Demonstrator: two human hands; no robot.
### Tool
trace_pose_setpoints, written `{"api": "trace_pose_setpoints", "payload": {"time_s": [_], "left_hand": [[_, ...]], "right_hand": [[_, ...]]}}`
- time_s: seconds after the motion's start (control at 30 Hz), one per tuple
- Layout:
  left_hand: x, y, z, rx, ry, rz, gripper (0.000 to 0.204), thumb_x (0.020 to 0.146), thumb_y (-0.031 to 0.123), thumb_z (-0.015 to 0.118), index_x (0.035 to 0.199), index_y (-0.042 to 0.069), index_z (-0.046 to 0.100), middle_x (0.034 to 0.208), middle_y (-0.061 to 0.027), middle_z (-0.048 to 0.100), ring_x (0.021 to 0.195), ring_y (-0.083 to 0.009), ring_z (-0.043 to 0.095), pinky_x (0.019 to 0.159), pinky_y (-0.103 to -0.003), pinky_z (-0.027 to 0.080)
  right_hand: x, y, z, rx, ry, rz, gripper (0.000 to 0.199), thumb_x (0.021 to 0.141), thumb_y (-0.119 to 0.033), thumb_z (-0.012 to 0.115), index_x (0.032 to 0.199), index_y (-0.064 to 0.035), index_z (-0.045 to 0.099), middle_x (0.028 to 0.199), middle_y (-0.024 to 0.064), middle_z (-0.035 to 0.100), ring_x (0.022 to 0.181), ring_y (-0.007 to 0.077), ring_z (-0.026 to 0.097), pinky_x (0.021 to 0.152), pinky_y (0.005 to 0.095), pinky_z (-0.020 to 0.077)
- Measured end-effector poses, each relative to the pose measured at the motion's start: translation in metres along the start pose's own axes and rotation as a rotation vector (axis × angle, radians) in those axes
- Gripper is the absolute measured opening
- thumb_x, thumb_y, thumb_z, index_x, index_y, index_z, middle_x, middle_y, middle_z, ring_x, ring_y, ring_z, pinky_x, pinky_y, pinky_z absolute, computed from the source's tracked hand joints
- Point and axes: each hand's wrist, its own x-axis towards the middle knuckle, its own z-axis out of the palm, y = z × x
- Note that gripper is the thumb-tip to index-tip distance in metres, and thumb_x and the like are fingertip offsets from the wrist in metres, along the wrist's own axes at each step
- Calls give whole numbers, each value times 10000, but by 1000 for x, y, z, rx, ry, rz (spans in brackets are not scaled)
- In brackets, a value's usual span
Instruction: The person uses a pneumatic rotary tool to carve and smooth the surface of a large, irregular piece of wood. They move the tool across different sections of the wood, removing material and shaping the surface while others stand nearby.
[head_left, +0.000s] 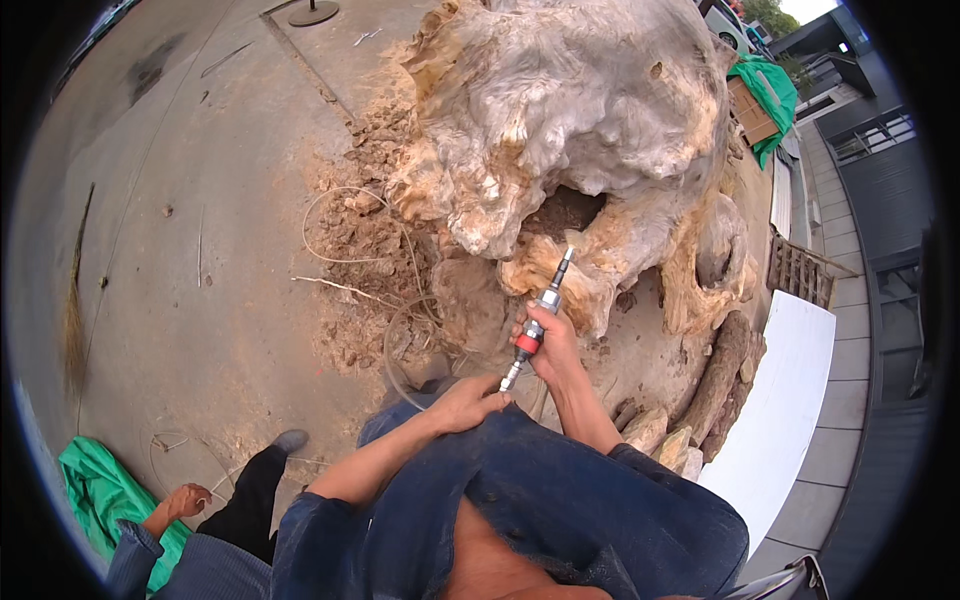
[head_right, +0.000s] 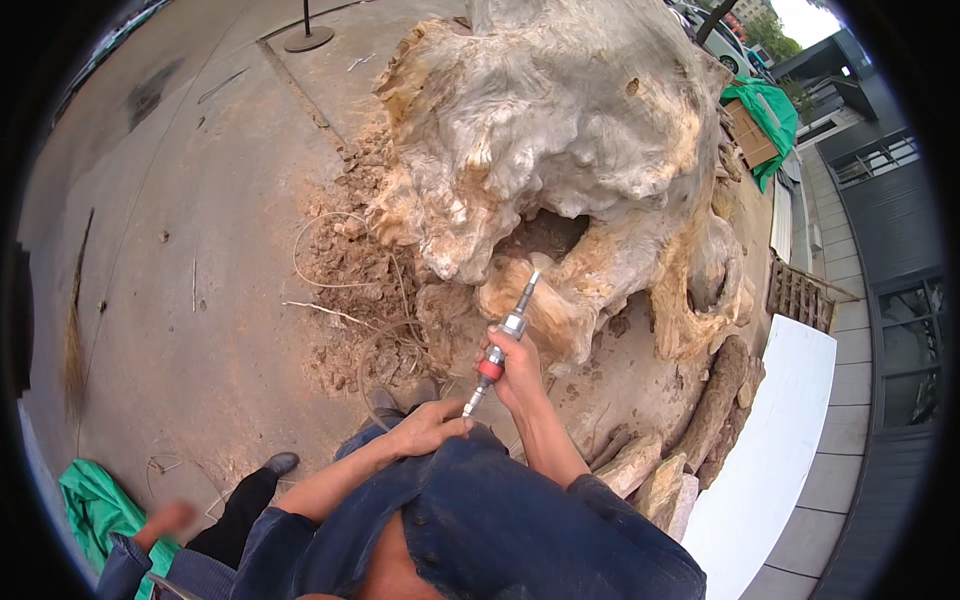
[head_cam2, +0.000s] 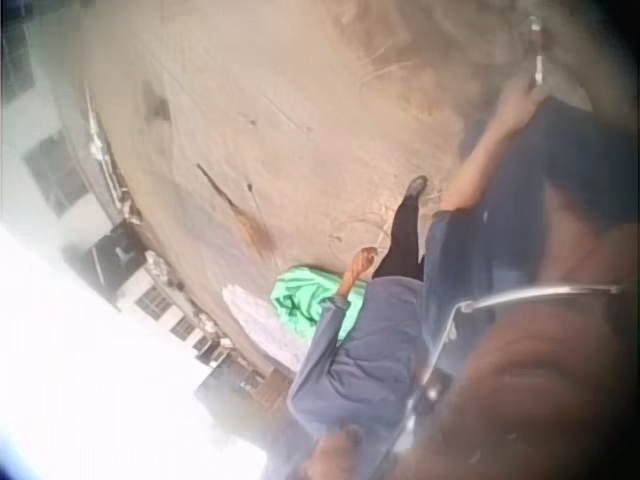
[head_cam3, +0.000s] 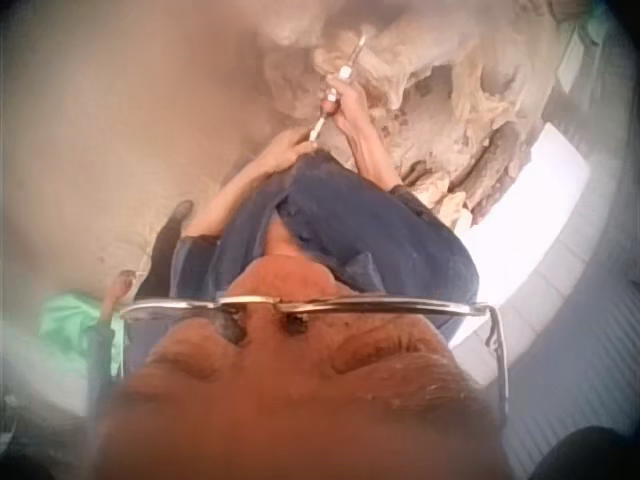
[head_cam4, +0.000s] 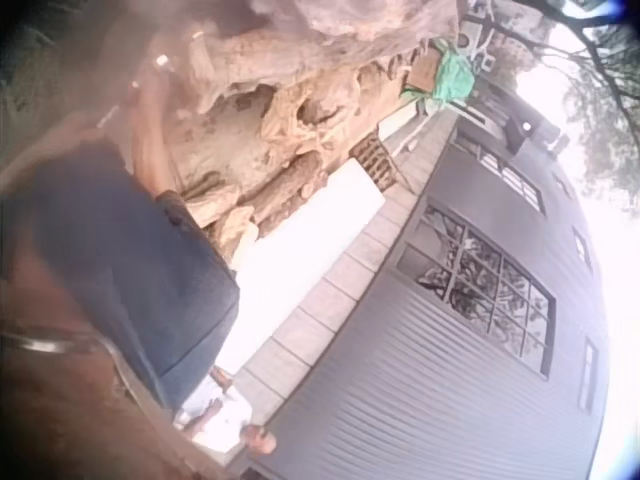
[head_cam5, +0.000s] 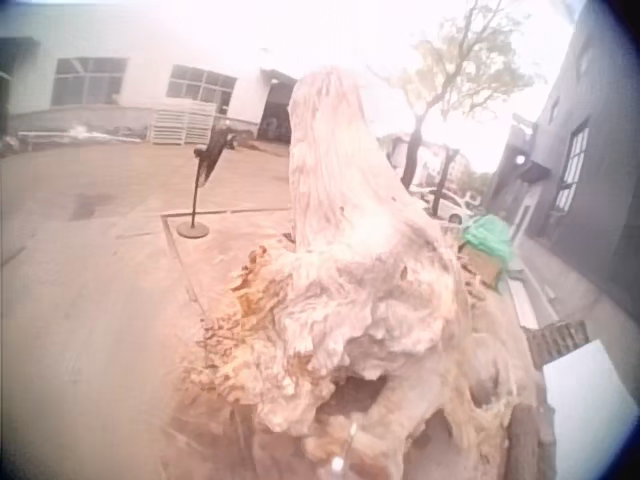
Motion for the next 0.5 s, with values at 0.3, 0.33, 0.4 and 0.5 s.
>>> {"api": "trace_pose_setpoints", "payload": {"time_s": [0.3,0.33,0.4,0.5], "left_hand": [[32,23,3,-253,-13,-226,342,1025,183,709,1288,-22,634,1152,-116,741,960,-183,727,833,-313,571],[40,29,5,-237,-28,-244,354,1019,183,717,1292,-24,630,1152,-119,743,959,-183,727,821,-309,570],[53,43,8,-217,-22,-278,379,1007,181,733,1302,-29,620,1153,-125,746,957,-182,729,796,-302,568],[70,54,14,-224,-95,-317,513,994,214,759,1397,-28,554,1209,-132,725,1025,-187,713,776,-303,555]], "right_hand": [[2,-10,-17,206,-20,-116,208,962,-166,737,1014,-62,564,856,57,622,712,159,637,619,320,560],[6,-6,-23,243,-14,-124,205,953,-158,744,991,-61,567,833,51,615,704,157,634,609,318,554],[2,-8,-29,254,-11,-148,202,931,-143,758,962,-51,580,815,56,623,675,166,631,591,321,541],[-4,-11,-37,291,-15,-141,196,903,-120,772,934,-36,597,794,66,633,642,175,627,571,325,525]]}}
